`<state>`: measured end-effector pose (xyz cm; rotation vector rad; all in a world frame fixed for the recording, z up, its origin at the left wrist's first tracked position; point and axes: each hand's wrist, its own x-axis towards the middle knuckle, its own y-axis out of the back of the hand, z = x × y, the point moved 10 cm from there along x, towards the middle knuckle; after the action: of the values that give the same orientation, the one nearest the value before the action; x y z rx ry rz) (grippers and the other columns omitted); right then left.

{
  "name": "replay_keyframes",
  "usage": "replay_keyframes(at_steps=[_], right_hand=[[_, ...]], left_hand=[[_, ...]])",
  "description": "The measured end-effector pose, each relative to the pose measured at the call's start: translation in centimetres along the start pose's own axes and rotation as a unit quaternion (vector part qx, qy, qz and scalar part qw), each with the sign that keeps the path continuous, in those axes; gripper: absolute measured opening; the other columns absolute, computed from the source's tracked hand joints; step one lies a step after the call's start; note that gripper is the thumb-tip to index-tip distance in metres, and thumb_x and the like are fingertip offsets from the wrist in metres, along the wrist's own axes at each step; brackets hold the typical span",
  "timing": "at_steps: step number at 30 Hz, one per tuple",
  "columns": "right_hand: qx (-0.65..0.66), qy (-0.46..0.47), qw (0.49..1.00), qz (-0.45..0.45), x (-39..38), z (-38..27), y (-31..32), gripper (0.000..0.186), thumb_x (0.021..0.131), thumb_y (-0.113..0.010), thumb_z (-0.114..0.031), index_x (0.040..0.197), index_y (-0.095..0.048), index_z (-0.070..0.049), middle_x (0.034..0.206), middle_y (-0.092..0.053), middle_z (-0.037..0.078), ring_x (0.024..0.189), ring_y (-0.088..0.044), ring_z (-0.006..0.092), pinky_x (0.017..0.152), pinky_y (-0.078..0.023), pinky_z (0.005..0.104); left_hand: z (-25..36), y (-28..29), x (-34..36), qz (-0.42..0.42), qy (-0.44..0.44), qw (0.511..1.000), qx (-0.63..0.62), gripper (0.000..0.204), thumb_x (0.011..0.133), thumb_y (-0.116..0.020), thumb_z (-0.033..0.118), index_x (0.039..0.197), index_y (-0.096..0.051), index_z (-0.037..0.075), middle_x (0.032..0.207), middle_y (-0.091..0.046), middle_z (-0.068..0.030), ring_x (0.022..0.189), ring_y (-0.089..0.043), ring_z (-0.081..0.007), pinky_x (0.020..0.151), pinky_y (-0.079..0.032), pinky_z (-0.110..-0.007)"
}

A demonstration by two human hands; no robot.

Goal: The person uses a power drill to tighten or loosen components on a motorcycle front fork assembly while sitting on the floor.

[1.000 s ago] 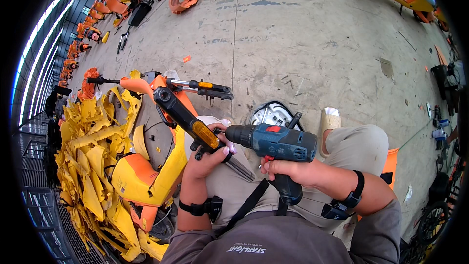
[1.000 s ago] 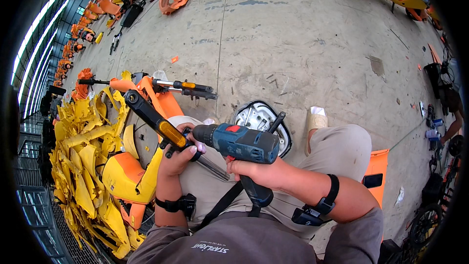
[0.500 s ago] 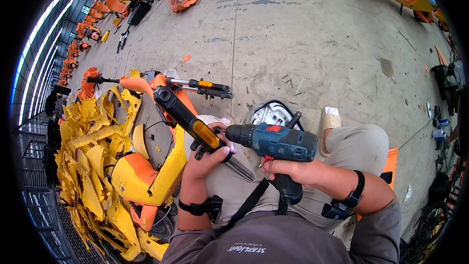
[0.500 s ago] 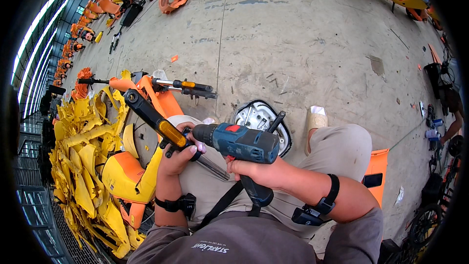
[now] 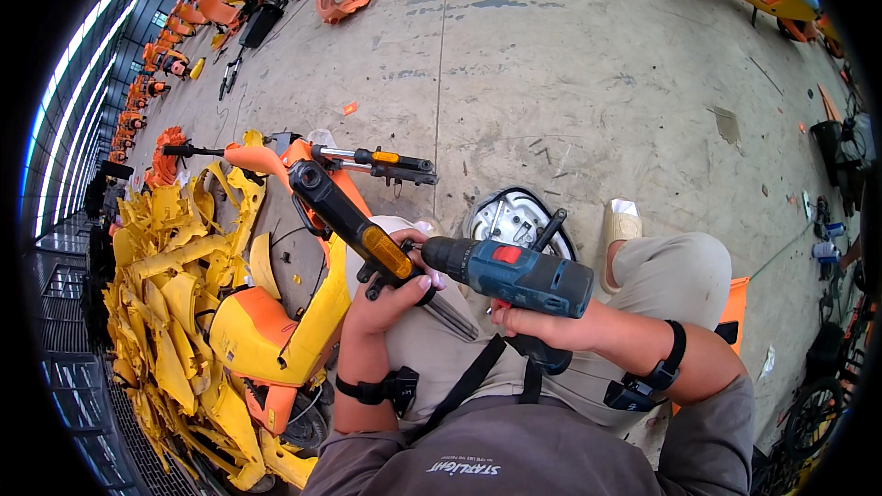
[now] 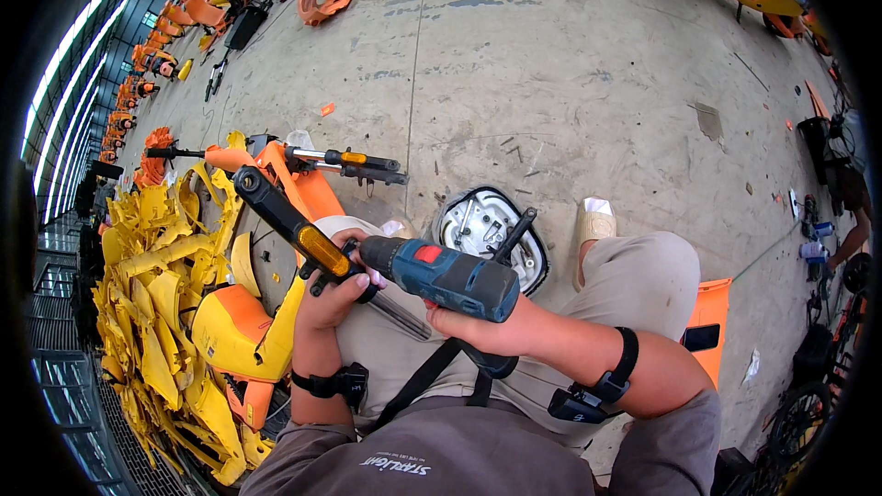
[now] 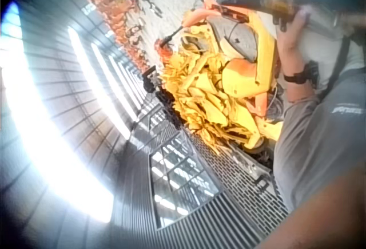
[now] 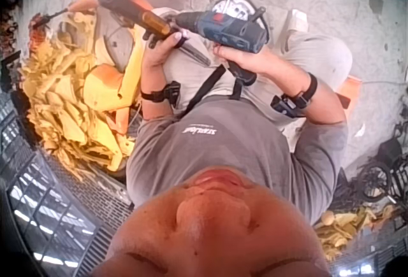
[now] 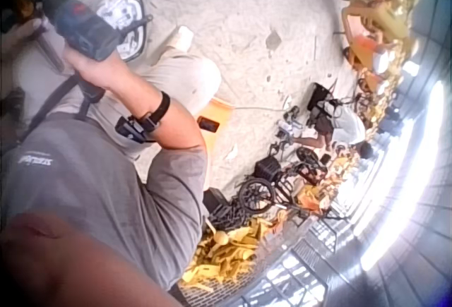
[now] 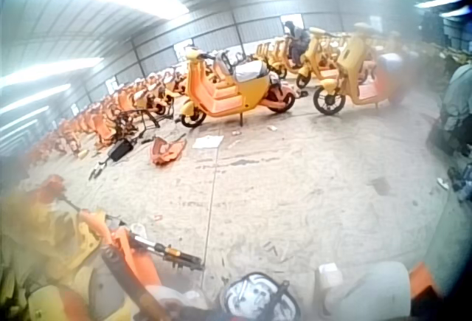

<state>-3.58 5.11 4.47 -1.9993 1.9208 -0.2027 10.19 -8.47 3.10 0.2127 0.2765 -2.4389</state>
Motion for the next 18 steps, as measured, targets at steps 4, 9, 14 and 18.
replay_keyframes(at_steps=[4, 9, 14, 18], right_hand=[[-0.122, 0.114, 0.986, 0.018, -0.5, -1.6, 0.1, 0.018, 0.088, -0.067, -0.004, 0.106, -0.063, -0.003, 0.088, -0.065, 0.004, 0.08, -0.063, 0.0145, 0.071, -0.053, 0.0322], [-0.168, 0.01, 0.986, -0.02, 0.0, -0.5, 0.9, 0.034, 0.08, -0.075, -0.017, 0.109, -0.063, -0.004, 0.09, -0.068, 0.011, 0.085, -0.068, 0.03, 0.075, -0.053, 0.038], [-0.415, 0.067, 0.907, -0.019, -0.3, -2.8, 0.2, 0.049, 0.071, -0.075, -0.028, 0.114, -0.064, -0.005, 0.1, -0.069, 0.019, 0.097, -0.067, 0.0402, 0.079, -0.053, 0.0482], [-0.436, 0.054, 0.897, -0.048, -0.4, -3.1, 0.4, 0.053, 0.072, -0.073, -0.03, 0.116, -0.061, -0.003, 0.101, -0.067, 0.019, 0.098, -0.065, 0.0409, 0.081, -0.053, 0.0459]], left_hand=[[0.2, -0.2, 0.0, 0.003, 0.004, 1.0, 0.0, 0.072, 0.082, -0.076, 0.018, 0.142, -0.04, 0.0, 0.095, -0.065, -0.007, 0.087, -0.065, -0.019, 0.084, -0.053, -0.035], [0.6, -0.4, 0.0, -0.009, 0.01, 1.0, -0.02, 0.073, 0.08, -0.075, 0.015, 0.143, -0.041, 0.001, 0.093, -0.064, -0.0042, 0.089, -0.065, -0.0162, 0.084, -0.053, -0.032], [1.0, -0.6, -0.4, -0.02, 0.027, 0.999, -0.04, 0.073, 0.081, -0.075, 0.013, 0.144, -0.041, 0.001, 0.088, -0.059, -0.001, 0.088, -0.065, -0.0154, 0.08, -0.055, -0.031], [0.6, -0.9, -0.2, -0.042, 0.035, 0.998, -0.015, 0.073, 0.08, -0.077, 0.015, 0.143, -0.043, 0.0, 0.088, -0.059, -0.0006, 0.084, -0.066, -0.0154, 0.078, -0.055, -0.032]])
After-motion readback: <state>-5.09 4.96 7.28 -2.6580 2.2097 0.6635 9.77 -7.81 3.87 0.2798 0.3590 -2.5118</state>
